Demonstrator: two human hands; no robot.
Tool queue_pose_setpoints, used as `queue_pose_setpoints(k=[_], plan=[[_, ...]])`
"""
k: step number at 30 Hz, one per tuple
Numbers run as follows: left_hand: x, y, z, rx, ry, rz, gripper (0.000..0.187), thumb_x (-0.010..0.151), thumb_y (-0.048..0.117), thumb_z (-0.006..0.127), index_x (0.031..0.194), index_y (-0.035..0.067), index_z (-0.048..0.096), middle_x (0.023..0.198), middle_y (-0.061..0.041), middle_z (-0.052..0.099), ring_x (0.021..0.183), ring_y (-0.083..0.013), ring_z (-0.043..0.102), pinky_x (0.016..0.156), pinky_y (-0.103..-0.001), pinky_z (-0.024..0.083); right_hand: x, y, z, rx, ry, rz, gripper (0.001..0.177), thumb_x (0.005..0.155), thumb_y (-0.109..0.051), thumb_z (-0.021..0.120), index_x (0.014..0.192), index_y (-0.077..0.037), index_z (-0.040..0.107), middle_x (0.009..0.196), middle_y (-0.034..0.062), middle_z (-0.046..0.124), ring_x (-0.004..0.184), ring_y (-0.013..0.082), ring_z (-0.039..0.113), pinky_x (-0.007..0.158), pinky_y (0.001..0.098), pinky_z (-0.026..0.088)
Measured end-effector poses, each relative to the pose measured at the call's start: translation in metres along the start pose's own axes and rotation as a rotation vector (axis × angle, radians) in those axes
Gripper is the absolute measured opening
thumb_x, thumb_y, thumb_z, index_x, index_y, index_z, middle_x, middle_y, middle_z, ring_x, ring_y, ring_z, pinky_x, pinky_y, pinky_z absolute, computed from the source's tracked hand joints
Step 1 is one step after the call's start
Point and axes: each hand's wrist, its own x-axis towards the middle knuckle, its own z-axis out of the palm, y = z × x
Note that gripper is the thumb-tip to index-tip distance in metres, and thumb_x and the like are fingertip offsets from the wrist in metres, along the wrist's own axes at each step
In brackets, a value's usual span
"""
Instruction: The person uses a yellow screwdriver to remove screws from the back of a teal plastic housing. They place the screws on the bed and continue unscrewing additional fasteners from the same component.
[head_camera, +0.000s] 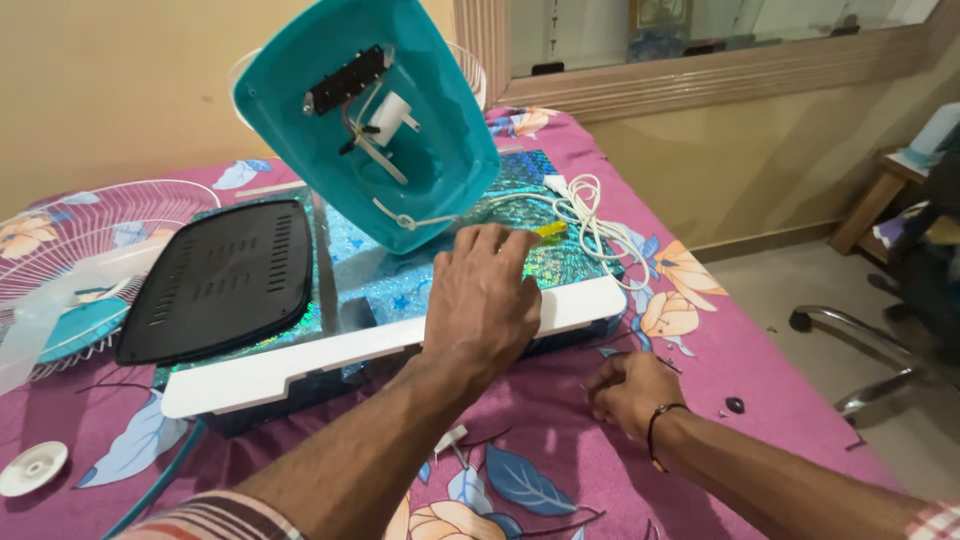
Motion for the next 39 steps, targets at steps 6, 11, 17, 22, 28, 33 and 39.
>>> queue_pose_setpoints(k=[6,11,17,22,28,33,39], plan=[[0.005,0.010,0.016,-0.085,-0.055,0.001,0.042,0.080,0.014,0.071,0.121,0.011,0.066,0.115,-0.011,0.065,0.116,-0.0326,0.056,0.088,-0.053,0.044,-0.013,0.006,-0.020,0.189,0.207,0.074,0.012,0.081,0.001,0.073,0.091,-0.004,0.079,0.075,0.0074,0.077,0.064,0.0151,0.068,0.059,0.0296,0.054],[0.010,0.026,0.034,-0.122,-0.073,0.022,0.040,0.080,0.016,0.071,0.119,0.010,0.066,0.115,-0.012,0.065,0.114,-0.0337,0.056,0.089,-0.052,0.046,-0.011,0.005,-0.060,0.251,0.343,-0.006,0.007,0.082,-0.002,0.075,0.089,-0.002,0.077,0.076,0.0056,0.077,0.066,0.0127,0.070,0.063,0.0272,0.057],[0.024,0.053,0.043,-0.210,-0.101,0.093,0.038,0.079,0.016,0.070,0.116,0.010,0.067,0.113,-0.013,0.066,0.114,-0.0335,0.057,0.090,-0.053,0.044,-0.001,0.024,-0.100,0.252,0.425,0.016,0.009,0.081,-0.002,0.077,0.090,-0.002,0.077,0.080,0.0075,0.078,0.068,0.0151,0.075,0.064,0.0284,0.061],[0.024,0.074,0.063,-0.227,-0.157,0.219,0.042,0.081,0.012,0.065,0.122,0.006,0.065,0.115,-0.015,0.066,0.116,-0.0337,0.057,0.092,-0.052,0.045,0.010,0.069,-0.121,0.242,0.457,0.141,0.009,0.081,0.001,0.077,0.089,-0.001,0.074,0.079,0.0097,0.076,0.067,0.0169,0.072,0.063,0.0305,0.059],[0.023,0.107,0.097,-0.225,-0.261,0.313,0.038,0.081,0.011,0.064,0.118,0.002,0.063,0.118,-0.018,0.064,0.117,-0.0358,0.055,0.093,-0.052,0.045,0.012,0.106,-0.138,0.311,0.470,0.098,0.007,0.079,0.005,0.075,0.083,0.002,0.071,0.074,0.0106,0.073,0.062,0.0173,0.069,0.059,0.0301,0.057],[0.022,0.113,0.134,-0.170,-0.493,0.307,0.037,0.078,0.014,0.064,0.112,-0.001,0.064,0.123,-0.021,0.063,0.127,-0.0377,0.052,0.101,-0.052,0.045,0.011,0.114,-0.141,0.249,0.440,0.142,0.005,0.081,0.003,0.072,0.085,0.000,0.072,0.070,0.0094,0.073,0.059,0.0165,0.067,0.056,0.0296,0.056],[0.025,0.109,0.175,-0.059,-0.610,0.341,0.044,0.079,0.016,0.061,0.115,-0.007,0.062,0.138,-0.032,0.052,0.144,-0.0475,0.033,0.110,-0.058,0.035,0.019,0.102,-0.145,0.205,0.440,0.155,0.005,0.078,0.004,0.073,0.080,-0.001,0.073,0.070,0.0082,0.074,0.059,0.0141,0.068,0.058,0.0273,0.057]])
